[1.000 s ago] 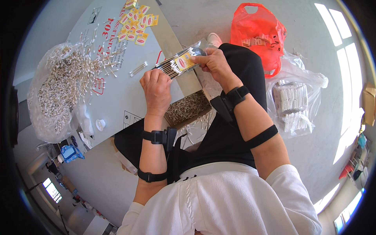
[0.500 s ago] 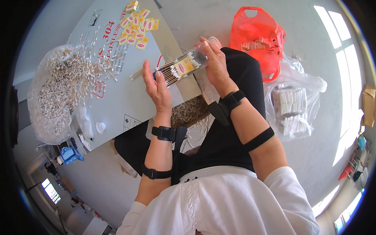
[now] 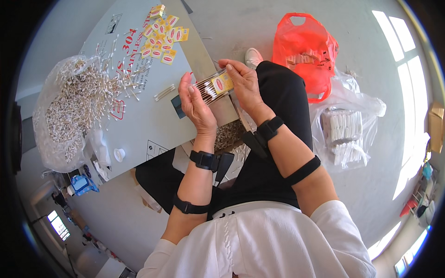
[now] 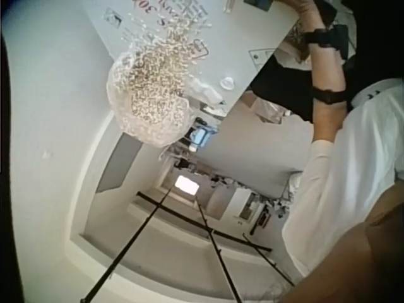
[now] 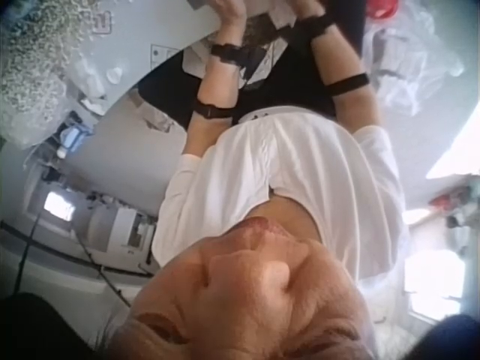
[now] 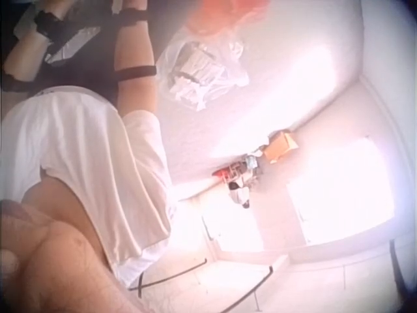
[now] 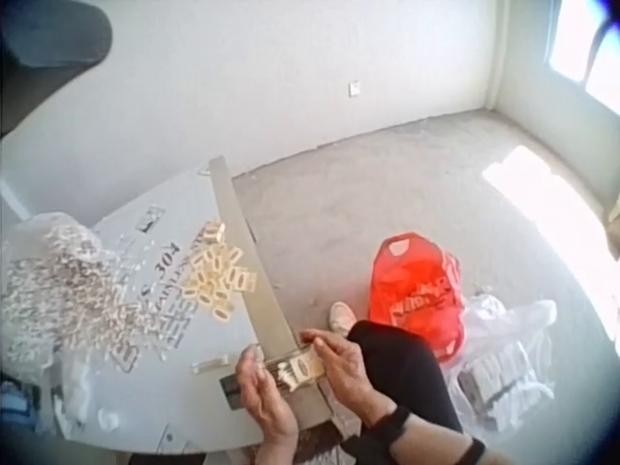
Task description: Packaging cotton swabs into small plastic bags and applying labels.
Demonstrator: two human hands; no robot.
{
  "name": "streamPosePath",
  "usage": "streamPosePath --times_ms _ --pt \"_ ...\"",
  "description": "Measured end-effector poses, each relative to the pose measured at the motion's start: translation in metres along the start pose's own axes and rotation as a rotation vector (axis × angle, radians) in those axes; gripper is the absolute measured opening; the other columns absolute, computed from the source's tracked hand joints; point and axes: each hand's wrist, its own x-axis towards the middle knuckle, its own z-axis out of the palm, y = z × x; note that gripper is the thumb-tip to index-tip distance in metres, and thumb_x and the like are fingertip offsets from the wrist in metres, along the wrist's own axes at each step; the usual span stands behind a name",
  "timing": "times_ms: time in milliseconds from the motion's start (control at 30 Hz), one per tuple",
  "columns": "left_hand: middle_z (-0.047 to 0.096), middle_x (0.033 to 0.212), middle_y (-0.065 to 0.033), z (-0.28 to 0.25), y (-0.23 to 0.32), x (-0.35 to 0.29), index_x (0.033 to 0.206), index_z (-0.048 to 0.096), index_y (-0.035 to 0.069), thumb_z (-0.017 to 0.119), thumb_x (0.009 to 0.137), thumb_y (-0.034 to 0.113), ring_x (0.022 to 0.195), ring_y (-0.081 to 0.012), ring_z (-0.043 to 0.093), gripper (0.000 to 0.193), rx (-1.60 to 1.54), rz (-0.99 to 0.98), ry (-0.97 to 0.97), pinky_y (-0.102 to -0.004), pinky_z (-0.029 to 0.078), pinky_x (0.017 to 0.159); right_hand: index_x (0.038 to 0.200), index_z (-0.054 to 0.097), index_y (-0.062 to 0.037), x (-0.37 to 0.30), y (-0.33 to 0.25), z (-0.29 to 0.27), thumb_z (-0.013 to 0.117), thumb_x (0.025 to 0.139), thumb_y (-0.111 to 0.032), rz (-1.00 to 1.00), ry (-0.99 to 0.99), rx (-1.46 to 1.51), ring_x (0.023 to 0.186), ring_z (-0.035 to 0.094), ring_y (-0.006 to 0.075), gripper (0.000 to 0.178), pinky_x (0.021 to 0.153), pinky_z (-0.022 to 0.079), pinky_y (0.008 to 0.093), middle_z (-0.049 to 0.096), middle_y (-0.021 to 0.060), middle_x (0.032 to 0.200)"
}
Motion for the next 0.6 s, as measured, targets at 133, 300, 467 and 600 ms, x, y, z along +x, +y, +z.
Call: streamPosePath --times_ms 133,300,467,600 --pt "0.049 0.135 -0.0144 -0.0018 -0.0041 -0.0007 0.137 0.042 -0.003 0.037 0.104 0.038 0.123 -0.0216 0.046 0.053 0.034 0.045 0.003 -0.0351 0.034 0.106 0.113 0.067 0.0001 0.0001 0.0015 -0.0046 0.054 0.099 -0.013 -0.112 -0.014 -0.232 0.098 0.059 0.0099 0.023 0.089 0.048 0.0243 0.066 0.0050 0.109" --pt "0.048 0.135 -0.0146 -0.0044 -0.0059 -0.0008 0.137 0.042 -0.004 0.037 0.105 0.038 0.124 -0.0215 0.045 0.053 -0.015 0.013 0.003 -0.0357 0.034 0.107 0.121 0.061 0.0008 -0.0025 0.0002 0.0001 0.057 0.096 -0.005 -0.084 0.029 -0.009 0.101 0.061 0.0138 0.026 0.091 0.049 0.0264 0.066 0.0081 0.111" --pt "0.047 0.136 -0.0150 0.0002 -0.0027 -0.0023 0.138 0.042 -0.004 0.036 0.105 0.038 0.125 -0.0216 0.044 0.053 -0.088 -0.010 0.035 -0.0357 0.032 0.109 0.128 0.055 0.0008 -0.0041 -0.0003 0.0016 0.058 0.094 -0.001 0.002 0.042 0.070 0.106 0.062 0.0170 0.035 0.094 0.050 0.0293 0.062 0.0107 0.118" --pt "0.046 0.138 -0.0151 -0.0012 -0.0026 -0.0019 0.138 0.041 -0.004 0.039 0.104 0.037 0.127 -0.0223 0.043 0.053 -0.076 -0.010 0.027 -0.0366 0.031 0.110 0.136 0.048 0.0004 -0.0062 -0.0070 0.0025 0.061 0.090 0.003 0.029 0.111 0.125 0.117 0.057 0.0192 0.048 0.101 0.046 0.0314 0.054 0.0102 0.132"
